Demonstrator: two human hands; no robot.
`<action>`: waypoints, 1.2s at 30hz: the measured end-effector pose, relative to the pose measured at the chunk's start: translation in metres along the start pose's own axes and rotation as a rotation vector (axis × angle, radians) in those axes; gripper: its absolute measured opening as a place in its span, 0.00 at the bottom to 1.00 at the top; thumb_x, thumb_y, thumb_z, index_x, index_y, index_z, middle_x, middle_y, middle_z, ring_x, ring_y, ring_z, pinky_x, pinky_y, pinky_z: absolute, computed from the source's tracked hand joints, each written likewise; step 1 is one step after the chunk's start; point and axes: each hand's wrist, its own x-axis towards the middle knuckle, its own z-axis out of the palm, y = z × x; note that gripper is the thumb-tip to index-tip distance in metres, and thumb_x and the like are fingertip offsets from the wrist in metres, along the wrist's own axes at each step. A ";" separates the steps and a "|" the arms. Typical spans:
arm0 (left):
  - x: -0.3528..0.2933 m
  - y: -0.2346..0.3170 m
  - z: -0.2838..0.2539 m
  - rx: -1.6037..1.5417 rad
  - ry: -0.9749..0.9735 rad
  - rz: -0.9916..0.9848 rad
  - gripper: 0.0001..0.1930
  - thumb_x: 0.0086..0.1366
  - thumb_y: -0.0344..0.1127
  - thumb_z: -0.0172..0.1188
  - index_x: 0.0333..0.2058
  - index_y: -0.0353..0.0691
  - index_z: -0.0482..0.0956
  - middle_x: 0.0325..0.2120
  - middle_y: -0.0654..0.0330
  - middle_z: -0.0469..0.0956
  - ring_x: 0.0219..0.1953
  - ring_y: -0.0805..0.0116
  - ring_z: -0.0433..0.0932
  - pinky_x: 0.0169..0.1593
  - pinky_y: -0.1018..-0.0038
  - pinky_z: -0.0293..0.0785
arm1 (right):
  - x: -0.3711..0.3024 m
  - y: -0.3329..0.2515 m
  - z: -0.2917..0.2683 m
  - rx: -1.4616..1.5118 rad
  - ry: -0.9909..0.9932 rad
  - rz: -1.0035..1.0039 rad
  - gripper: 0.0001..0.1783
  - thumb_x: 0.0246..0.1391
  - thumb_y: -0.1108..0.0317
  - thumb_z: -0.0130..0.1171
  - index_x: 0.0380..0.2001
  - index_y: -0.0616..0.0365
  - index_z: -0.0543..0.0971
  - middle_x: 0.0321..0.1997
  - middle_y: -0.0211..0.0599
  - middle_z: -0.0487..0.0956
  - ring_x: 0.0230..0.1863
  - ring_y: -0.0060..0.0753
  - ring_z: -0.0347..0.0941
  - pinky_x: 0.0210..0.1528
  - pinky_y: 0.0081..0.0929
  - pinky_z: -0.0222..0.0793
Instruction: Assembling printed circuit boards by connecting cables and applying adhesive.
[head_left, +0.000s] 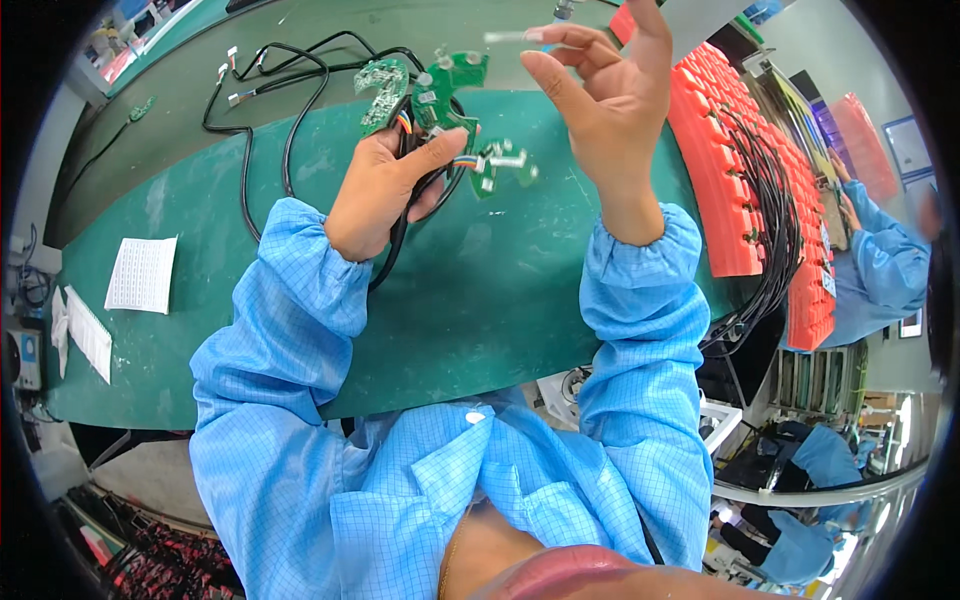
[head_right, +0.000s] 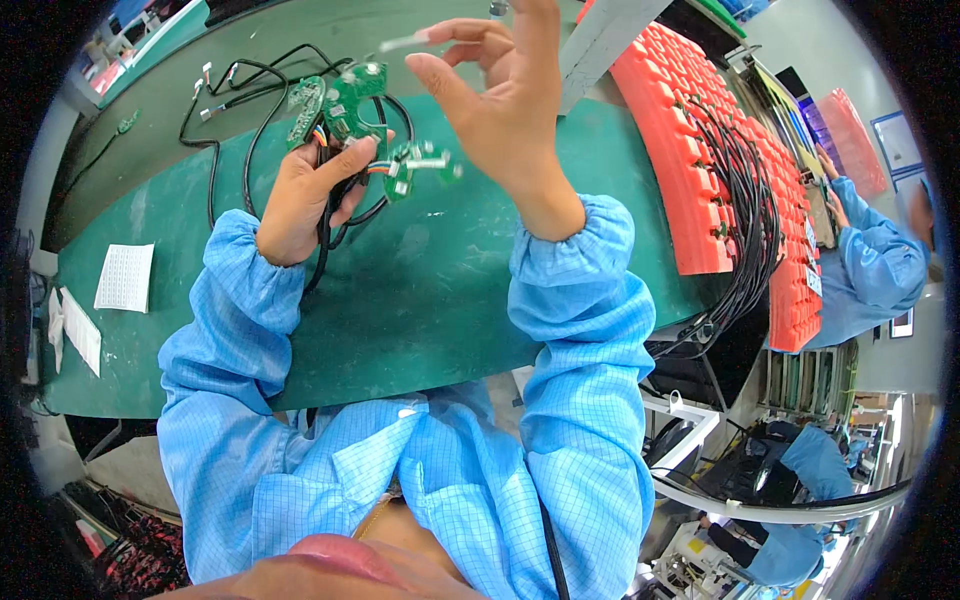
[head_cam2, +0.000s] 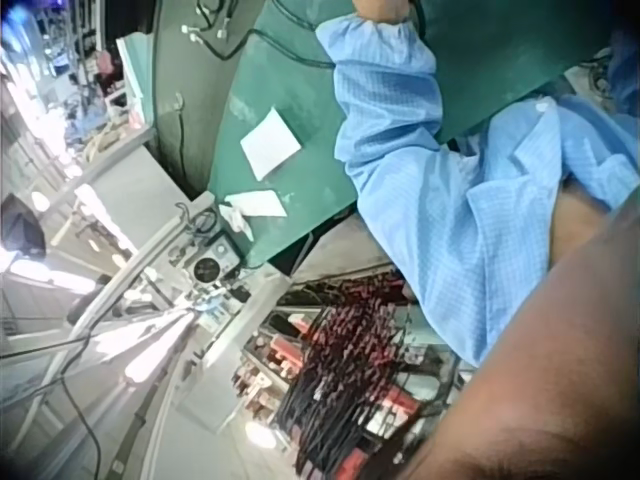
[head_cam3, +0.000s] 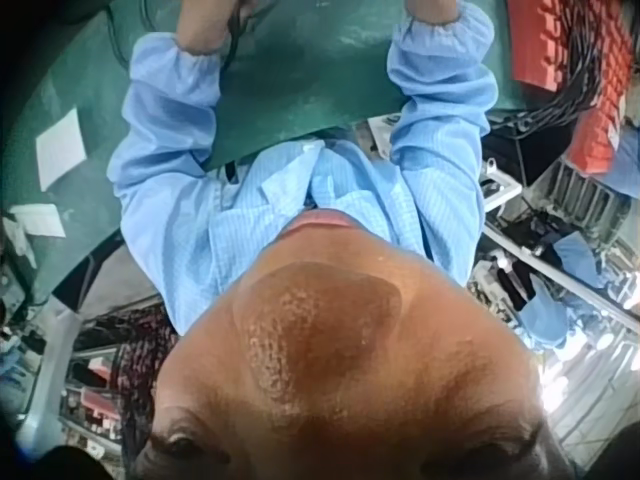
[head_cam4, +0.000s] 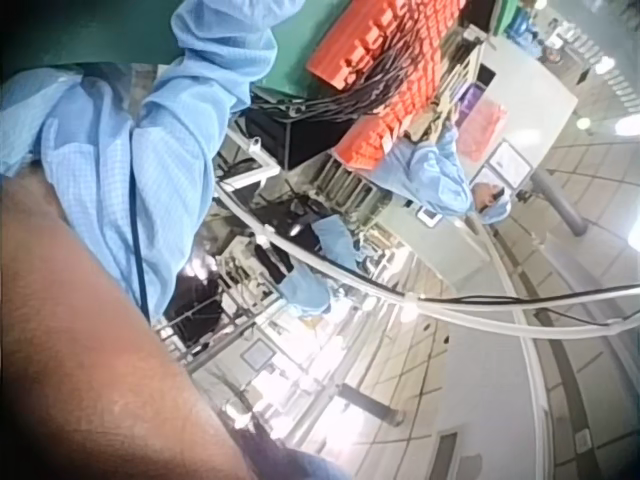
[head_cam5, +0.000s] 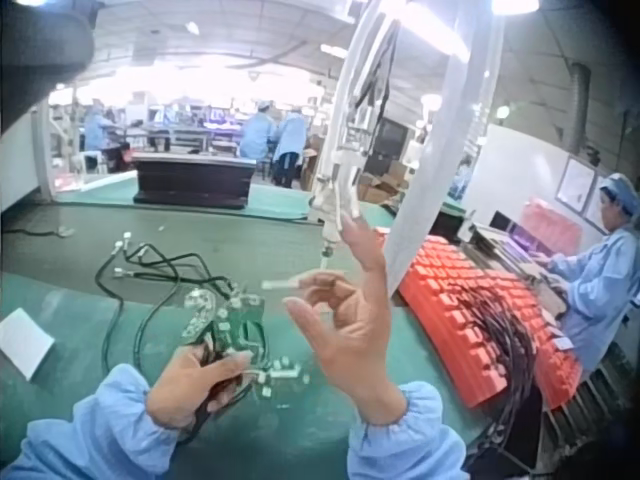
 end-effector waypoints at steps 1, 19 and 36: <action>-0.003 0.003 0.005 0.063 0.041 0.022 0.13 0.56 0.34 0.66 0.38 0.35 0.76 0.23 0.66 0.75 0.13 0.81 0.63 0.16 0.83 0.56 | 0.001 -0.001 0.000 0.276 -0.005 0.292 0.43 0.47 0.82 0.62 0.64 0.59 0.53 0.68 0.45 0.54 0.39 0.25 0.73 0.41 0.22 0.71; 0.003 0.003 -0.004 0.275 0.177 0.138 0.18 0.50 0.31 0.67 0.39 0.32 0.72 0.27 0.67 0.72 0.27 0.81 0.68 0.31 0.82 0.65 | 0.014 0.062 0.013 0.094 -0.441 -0.699 0.38 0.45 0.84 0.58 0.62 0.56 0.62 0.69 0.41 0.50 0.35 0.20 0.74 0.35 0.16 0.70; -0.001 -0.002 -0.004 0.217 0.120 0.141 0.19 0.50 0.27 0.66 0.41 0.31 0.73 0.30 0.65 0.74 0.30 0.80 0.70 0.35 0.82 0.67 | 0.007 0.052 0.016 -0.050 -0.368 -0.723 0.36 0.45 0.84 0.56 0.60 0.55 0.64 0.68 0.42 0.52 0.34 0.19 0.74 0.33 0.15 0.69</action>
